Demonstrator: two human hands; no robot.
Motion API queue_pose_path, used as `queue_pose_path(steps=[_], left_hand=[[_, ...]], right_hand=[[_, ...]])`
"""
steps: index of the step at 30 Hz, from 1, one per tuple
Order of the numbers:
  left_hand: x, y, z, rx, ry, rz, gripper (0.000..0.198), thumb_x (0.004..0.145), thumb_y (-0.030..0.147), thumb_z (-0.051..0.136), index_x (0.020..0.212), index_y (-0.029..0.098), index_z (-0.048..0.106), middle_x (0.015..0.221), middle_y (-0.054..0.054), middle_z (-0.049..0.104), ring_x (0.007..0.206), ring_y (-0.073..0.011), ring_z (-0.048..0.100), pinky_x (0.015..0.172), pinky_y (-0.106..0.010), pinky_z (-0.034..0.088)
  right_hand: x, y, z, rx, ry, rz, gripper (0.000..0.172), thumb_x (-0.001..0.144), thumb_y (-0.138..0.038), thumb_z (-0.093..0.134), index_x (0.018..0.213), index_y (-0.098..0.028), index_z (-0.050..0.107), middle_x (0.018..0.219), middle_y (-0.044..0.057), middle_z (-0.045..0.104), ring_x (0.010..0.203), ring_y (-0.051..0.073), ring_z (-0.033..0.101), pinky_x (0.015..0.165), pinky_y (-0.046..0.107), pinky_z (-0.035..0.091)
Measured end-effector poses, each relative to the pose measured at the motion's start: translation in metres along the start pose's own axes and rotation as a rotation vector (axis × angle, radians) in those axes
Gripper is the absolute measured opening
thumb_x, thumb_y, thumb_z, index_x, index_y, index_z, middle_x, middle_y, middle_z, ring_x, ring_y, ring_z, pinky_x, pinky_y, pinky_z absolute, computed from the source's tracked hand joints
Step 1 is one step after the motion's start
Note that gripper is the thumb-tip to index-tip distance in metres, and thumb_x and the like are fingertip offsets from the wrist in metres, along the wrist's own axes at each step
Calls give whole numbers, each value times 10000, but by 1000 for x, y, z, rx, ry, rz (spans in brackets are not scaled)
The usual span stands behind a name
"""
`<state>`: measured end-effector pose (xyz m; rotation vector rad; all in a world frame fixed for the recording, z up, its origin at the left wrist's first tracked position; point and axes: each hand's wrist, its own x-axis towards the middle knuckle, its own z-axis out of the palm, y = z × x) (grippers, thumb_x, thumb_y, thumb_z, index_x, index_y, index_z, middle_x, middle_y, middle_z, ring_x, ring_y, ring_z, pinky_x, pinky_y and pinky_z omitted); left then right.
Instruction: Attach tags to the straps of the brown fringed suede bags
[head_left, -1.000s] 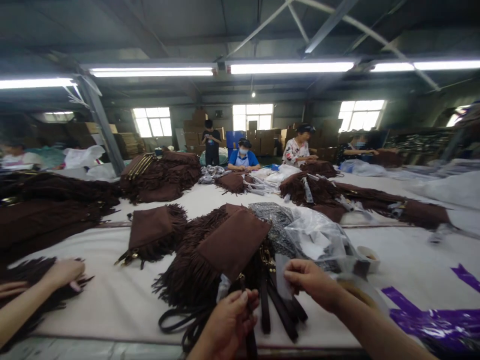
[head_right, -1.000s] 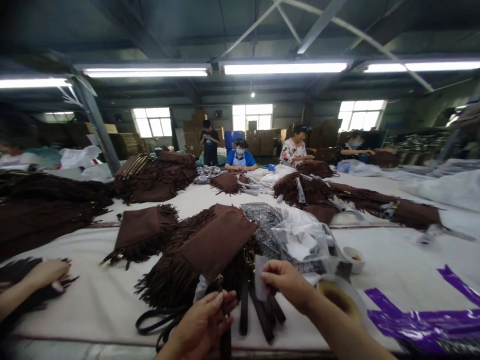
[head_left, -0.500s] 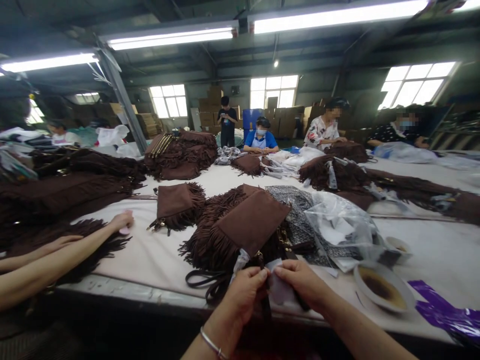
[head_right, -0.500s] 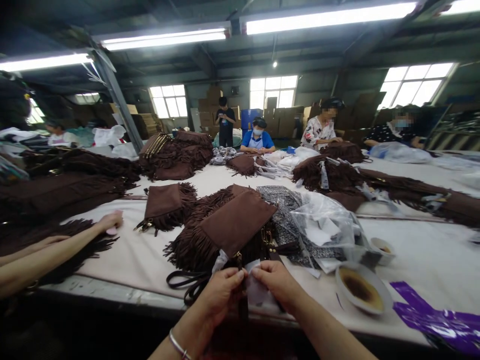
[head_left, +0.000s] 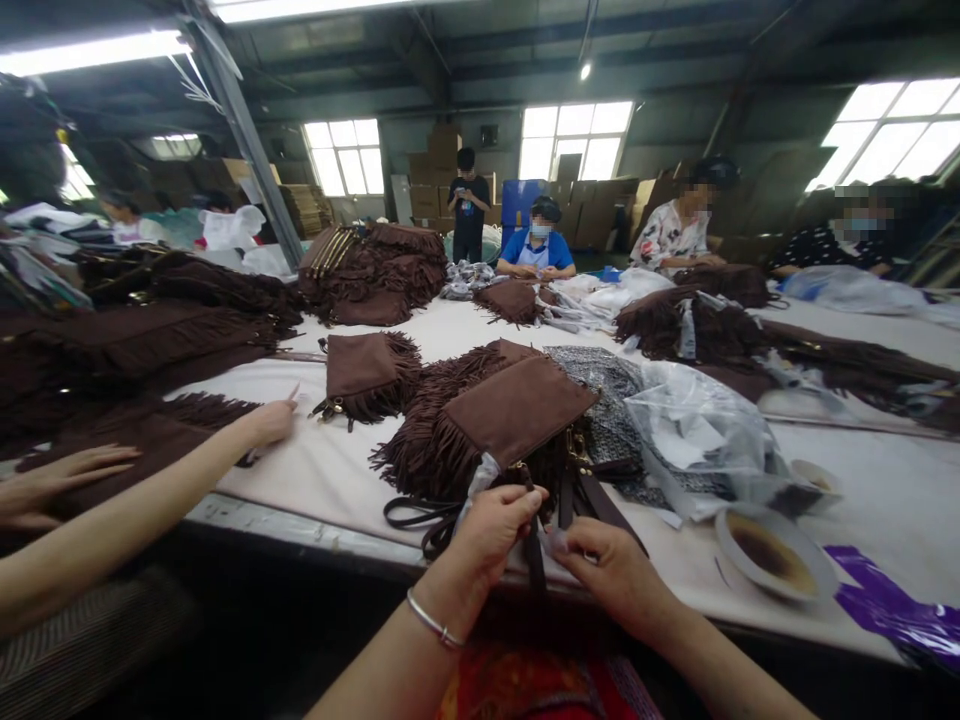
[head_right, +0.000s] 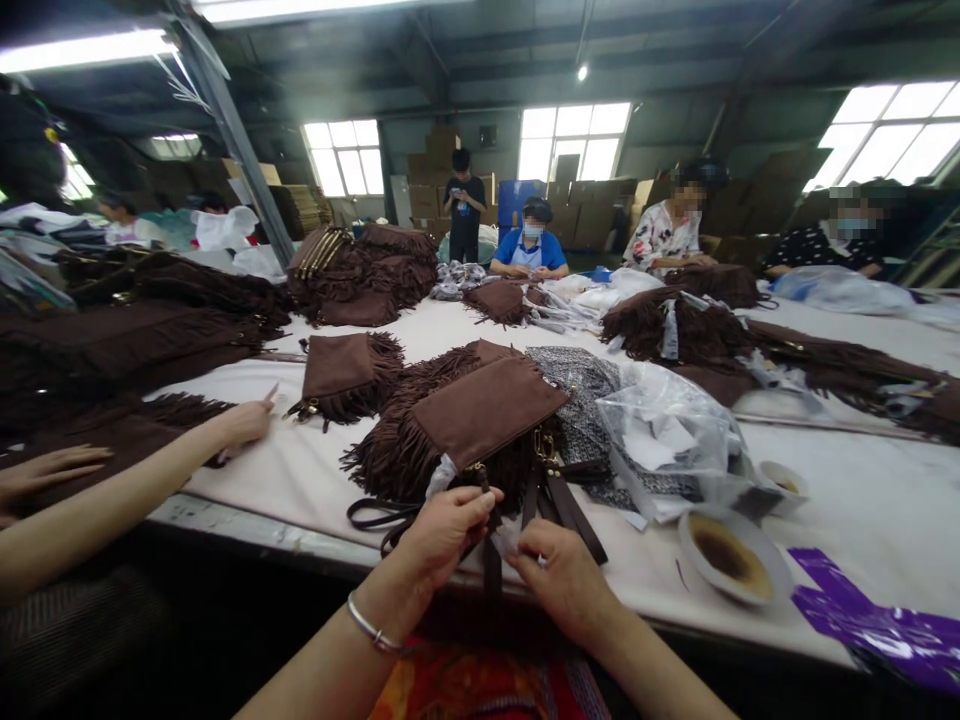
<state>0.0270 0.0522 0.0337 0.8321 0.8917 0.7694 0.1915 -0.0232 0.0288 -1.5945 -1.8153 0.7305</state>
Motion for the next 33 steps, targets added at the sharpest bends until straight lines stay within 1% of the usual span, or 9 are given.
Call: queue_pose_path(steps=[3, 8, 14, 18, 21, 24, 27, 30, 33], left_hand=[[0, -3, 0, -5, -3, 18, 509, 555, 480, 851, 901, 117, 763, 669, 12, 546, 600, -72, 439, 575, -210, 326], [0, -2, 0, -1, -8, 15, 515, 550, 492, 849, 883, 110, 757, 638, 13, 526, 588, -84, 428, 571, -226, 322], [-3, -5, -3, 14, 6, 5, 480, 575, 492, 839, 855, 113, 747, 641, 22, 523, 588, -78, 434, 583, -219, 332], [-1, -10, -5, 56, 0, 7, 455, 611, 488, 818, 867, 119, 748, 673, 3, 576, 596, -86, 448, 577, -222, 329], [0, -11, -4, 74, -9, 12, 426, 630, 470, 810, 854, 114, 745, 709, -15, 605, 619, -92, 461, 576, -219, 327], [-2, -9, -2, 56, -12, 1, 433, 620, 466, 814, 847, 104, 739, 735, -43, 636, 667, -125, 525, 619, -236, 379], [-5, -8, -2, 2, -11, 6, 433, 629, 463, 805, 873, 113, 731, 819, -74, 674, 765, -175, 588, 706, -280, 447], [-5, -9, -5, -31, 26, 36, 389, 715, 475, 733, 927, 150, 717, 924, -92, 690, 881, -218, 611, 748, -317, 479], [-3, -12, -7, -43, 96, 62, 356, 780, 450, 670, 1018, 186, 695, 1033, -94, 687, 970, -236, 613, 761, -317, 483]], right_hand=[[1, -1, 1, 5, -8, -9, 299, 884, -314, 560, 620, -194, 634, 671, -5, 562, 672, 142, 553, 644, 253, 384], [1, 3, 5, 67, -22, -4, 303, 882, -373, 575, 645, -211, 671, 677, 11, 582, 679, 162, 553, 635, 266, 386], [0, 4, 3, 66, 7, 21, 322, 872, -382, 580, 609, -203, 634, 662, 5, 574, 667, 162, 545, 630, 271, 375], [1, 5, 3, 82, 12, 45, 308, 871, -406, 582, 650, -202, 653, 671, 3, 585, 684, 170, 558, 652, 275, 381], [6, 3, 5, 160, 27, 99, 282, 841, -428, 608, 698, -200, 691, 688, 6, 623, 699, 182, 566, 659, 275, 390], [14, 1, 9, 299, 10, 186, 301, 818, -452, 604, 771, -185, 733, 682, 8, 647, 663, 178, 551, 618, 273, 383], [22, 1, 14, 434, 1, 279, 378, 780, -503, 614, 766, -148, 745, 639, 20, 641, 605, 168, 520, 564, 271, 358], [27, 4, 18, 492, 41, 310, 433, 756, -552, 638, 773, -135, 752, 689, 44, 676, 641, 180, 544, 591, 275, 378], [32, 6, 23, 524, 83, 316, 463, 751, -588, 646, 769, -136, 748, 718, 58, 696, 663, 196, 570, 616, 283, 405]])
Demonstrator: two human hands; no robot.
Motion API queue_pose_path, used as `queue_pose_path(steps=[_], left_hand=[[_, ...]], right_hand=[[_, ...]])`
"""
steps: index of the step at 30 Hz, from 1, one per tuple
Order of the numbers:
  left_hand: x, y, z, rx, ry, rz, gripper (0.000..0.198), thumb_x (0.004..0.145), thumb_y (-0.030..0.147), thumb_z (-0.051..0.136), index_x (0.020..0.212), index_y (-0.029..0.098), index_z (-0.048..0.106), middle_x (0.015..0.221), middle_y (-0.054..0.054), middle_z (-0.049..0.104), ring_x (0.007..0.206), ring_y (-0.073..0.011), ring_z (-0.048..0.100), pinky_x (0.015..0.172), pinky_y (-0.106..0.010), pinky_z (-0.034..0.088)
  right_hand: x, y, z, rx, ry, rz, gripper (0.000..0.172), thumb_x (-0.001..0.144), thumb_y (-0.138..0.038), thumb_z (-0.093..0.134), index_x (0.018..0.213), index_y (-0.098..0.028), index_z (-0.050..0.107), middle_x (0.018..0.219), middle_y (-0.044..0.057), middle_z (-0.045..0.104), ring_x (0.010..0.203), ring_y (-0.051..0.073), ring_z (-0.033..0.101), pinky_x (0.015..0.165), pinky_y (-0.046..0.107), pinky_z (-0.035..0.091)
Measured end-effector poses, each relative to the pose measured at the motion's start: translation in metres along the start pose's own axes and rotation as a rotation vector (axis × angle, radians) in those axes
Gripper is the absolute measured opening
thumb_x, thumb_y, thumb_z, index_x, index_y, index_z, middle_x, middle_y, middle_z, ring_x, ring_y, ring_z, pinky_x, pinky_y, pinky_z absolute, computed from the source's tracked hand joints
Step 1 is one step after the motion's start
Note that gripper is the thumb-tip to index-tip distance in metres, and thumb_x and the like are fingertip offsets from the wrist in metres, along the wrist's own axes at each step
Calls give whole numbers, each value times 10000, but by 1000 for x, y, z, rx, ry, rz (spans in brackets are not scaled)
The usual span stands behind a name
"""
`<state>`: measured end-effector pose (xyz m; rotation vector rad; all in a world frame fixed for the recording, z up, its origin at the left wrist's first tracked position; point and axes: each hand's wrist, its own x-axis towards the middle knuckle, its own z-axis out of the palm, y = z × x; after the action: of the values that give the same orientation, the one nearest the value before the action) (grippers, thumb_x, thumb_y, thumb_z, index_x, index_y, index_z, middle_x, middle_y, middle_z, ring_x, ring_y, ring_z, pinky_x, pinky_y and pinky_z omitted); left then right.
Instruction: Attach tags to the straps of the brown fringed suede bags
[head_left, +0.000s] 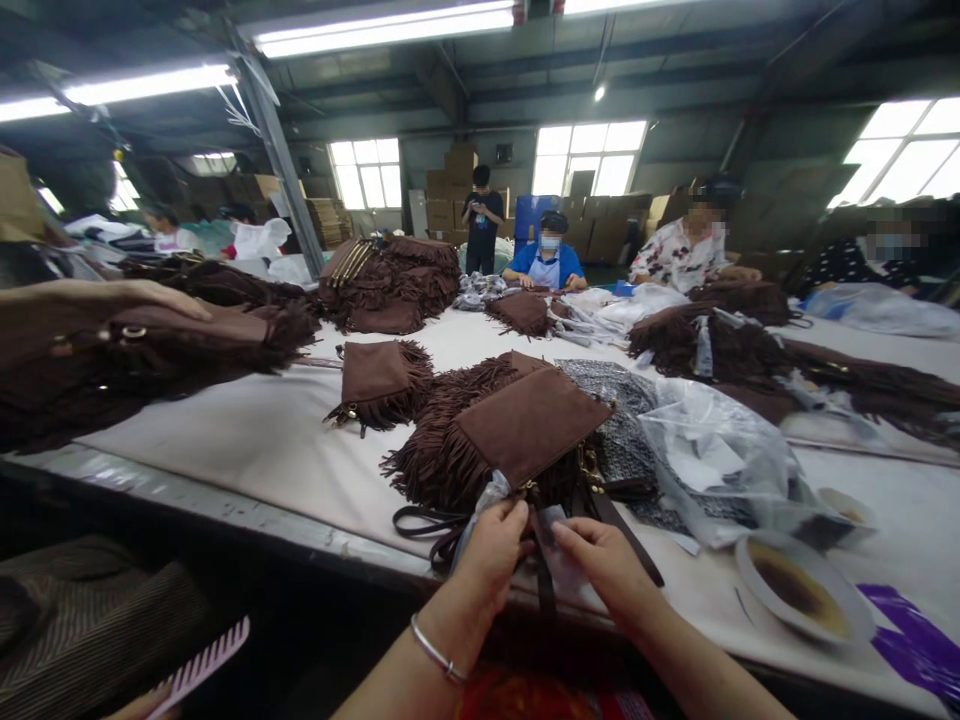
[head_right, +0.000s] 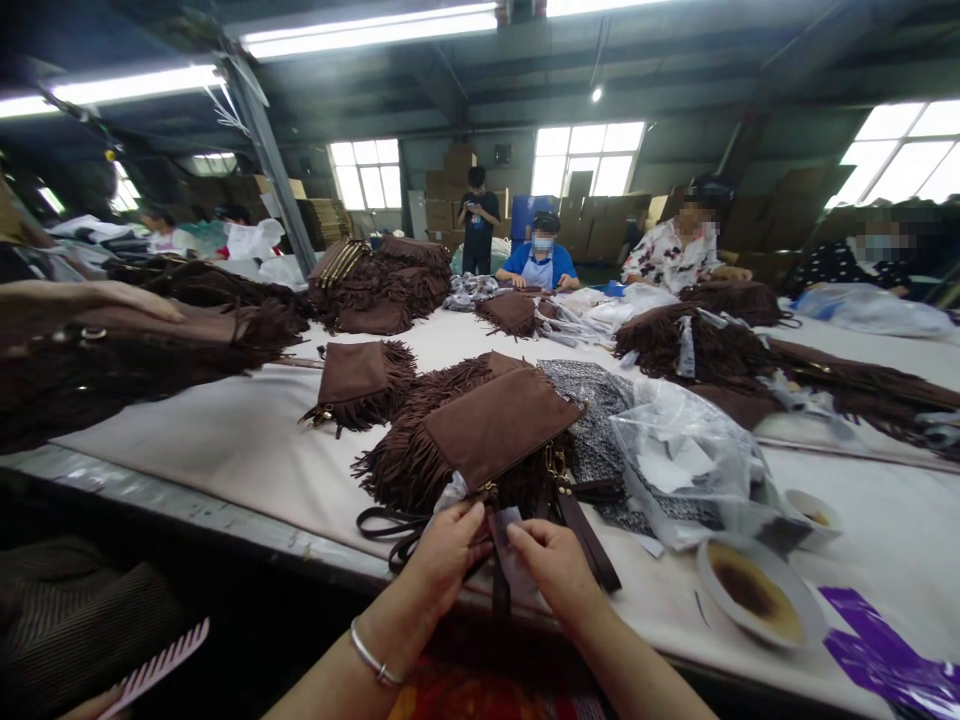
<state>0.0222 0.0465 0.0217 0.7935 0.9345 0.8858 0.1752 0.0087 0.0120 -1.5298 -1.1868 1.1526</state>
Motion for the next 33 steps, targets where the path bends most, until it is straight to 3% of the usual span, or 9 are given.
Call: queue_pose_path(steps=[6, 12, 17, 22, 30, 33], left_hand=[[-1, -2, 5, -58, 32, 83, 359, 789, 445, 658, 1043, 192, 683, 1056, -93, 693, 989, -256, 616, 795, -345, 498], [-6, 1, 3, 87, 63, 123, 314, 810, 411, 631, 1059, 229, 693, 1085, -82, 692, 1008, -277, 616, 800, -358, 488], [-5, 0, 0, 91, 95, 113, 316, 796, 423, 640, 1018, 211, 710, 1055, -93, 699, 1012, -284, 611, 773, -353, 479], [-3, -2, 3, 70, 83, 98, 369, 801, 443, 635, 1068, 196, 697, 1013, -99, 699, 942, -253, 631, 744, -326, 468], [-2, -3, -3, 66, 81, 108, 417, 781, 476, 664, 1083, 189, 688, 1065, -108, 695, 969, -266, 627, 740, -327, 479], [2, 3, -10, 14, 117, 162, 411, 768, 533, 665, 957, 171, 721, 946, -101, 714, 913, -262, 632, 763, -333, 482]], right_hand=[[13, -8, 9, 136, 13, 3, 498, 730, -619, 663, 798, -131, 732, 707, 63, 702, 672, 216, 605, 609, 287, 444], [20, -20, 10, 133, 3, -37, 460, 754, -580, 661, 845, -137, 742, 698, 53, 705, 614, 191, 590, 551, 273, 435], [19, -19, 11, 115, 17, -39, 438, 745, -566, 673, 827, -142, 750, 718, 55, 716, 641, 199, 608, 557, 272, 444], [28, -22, 16, 135, 47, -5, 471, 720, -604, 662, 839, -153, 733, 630, 36, 678, 537, 169, 561, 477, 261, 402], [41, -37, 18, 127, -156, -4, 416, 716, -563, 646, 654, -152, 639, 516, -9, 583, 448, 120, 472, 435, 244, 363], [39, -48, 18, 100, -194, -22, 371, 694, -507, 674, 635, -142, 646, 530, -5, 596, 488, 116, 485, 482, 240, 371]])
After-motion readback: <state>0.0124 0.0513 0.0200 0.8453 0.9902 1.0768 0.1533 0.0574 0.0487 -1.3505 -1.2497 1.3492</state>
